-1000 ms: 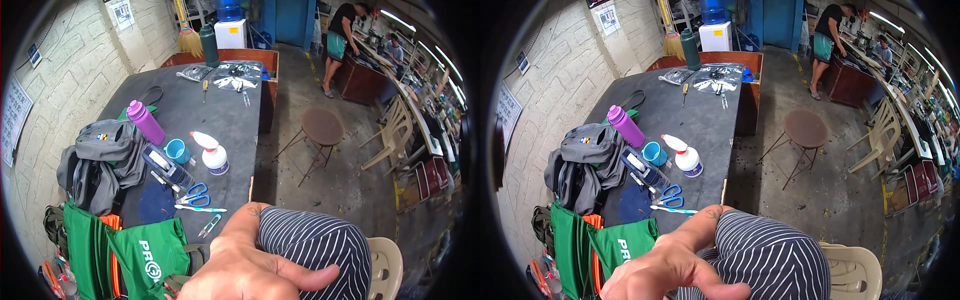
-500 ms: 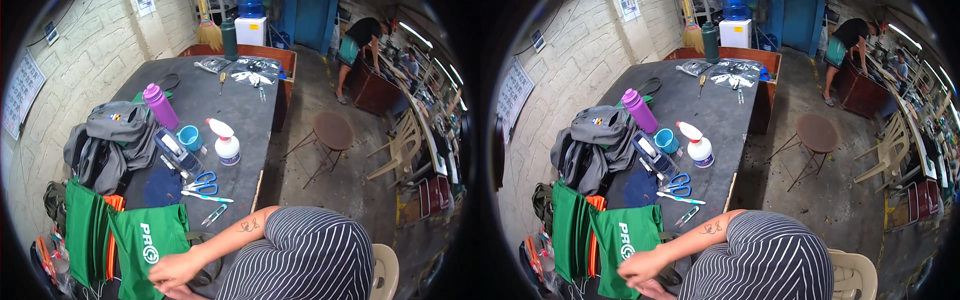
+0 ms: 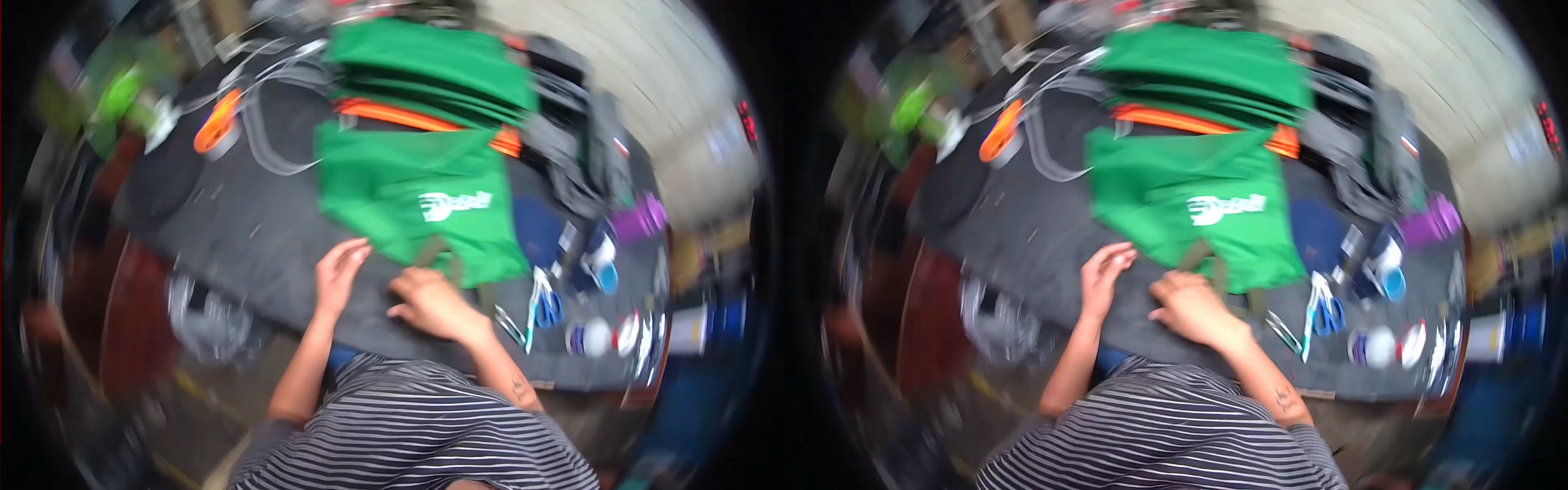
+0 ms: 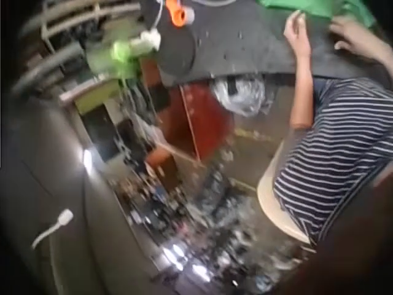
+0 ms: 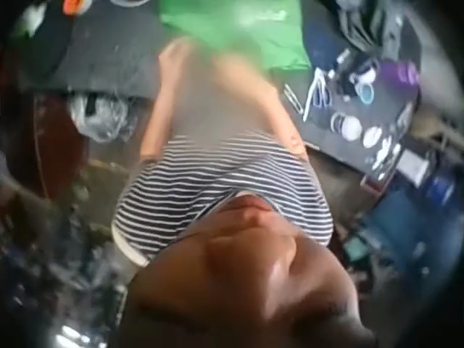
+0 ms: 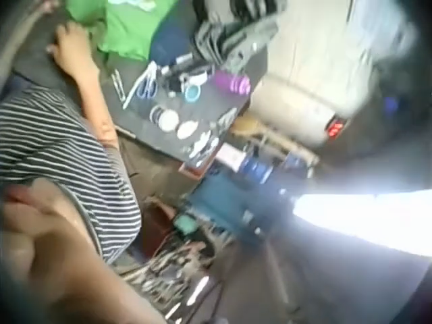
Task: Inspecting green tote bags for loose threads and trimming them with a snipper before stacking them.
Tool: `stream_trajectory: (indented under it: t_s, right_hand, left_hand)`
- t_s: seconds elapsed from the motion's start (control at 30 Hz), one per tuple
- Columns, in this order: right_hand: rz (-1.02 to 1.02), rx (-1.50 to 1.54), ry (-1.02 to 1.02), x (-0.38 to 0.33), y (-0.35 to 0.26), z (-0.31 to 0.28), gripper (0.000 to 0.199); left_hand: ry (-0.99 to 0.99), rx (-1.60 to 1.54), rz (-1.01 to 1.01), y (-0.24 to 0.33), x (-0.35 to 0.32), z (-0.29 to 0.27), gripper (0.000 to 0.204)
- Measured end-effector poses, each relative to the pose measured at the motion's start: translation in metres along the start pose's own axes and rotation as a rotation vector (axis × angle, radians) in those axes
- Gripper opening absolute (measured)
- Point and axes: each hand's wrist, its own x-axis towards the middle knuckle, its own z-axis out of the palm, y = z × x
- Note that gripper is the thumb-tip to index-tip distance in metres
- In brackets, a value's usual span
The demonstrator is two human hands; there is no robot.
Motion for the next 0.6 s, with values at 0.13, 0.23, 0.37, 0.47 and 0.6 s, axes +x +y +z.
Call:
stream_trajectory:
  t_s: [0.13, 0.23, 0.37, 0.47, 0.6]
  right_hand:
    - [-0.009, 0.030, -0.075, 0.018, -0.017, -0.002, 0.032]
    - [-0.096, 0.152, -0.136, 0.041, -0.039, 0.004, 0.031]
    - [-0.176, 0.193, -0.238, 0.074, -0.061, 0.014, 0.028]
    - [-0.201, 0.143, -0.227, 0.093, -0.068, 0.027, 0.024]
    - [-0.275, 0.137, -0.197, 0.117, -0.083, 0.041, 0.021]
  left_hand:
    - [0.438, 0.265, 0.332, 0.015, -0.020, -0.048, 0.011]
    - [0.824, 0.350, 0.487, 0.026, -0.031, -0.074, 0.009]
    - [0.854, 0.882, 0.487, 0.013, -0.043, -0.098, 0.024]
    - [0.573, 1.124, 0.327, 0.005, -0.042, -0.095, 0.031]
    - [0.517, 1.082, 0.314, 0.003, -0.039, -0.100, 0.033]
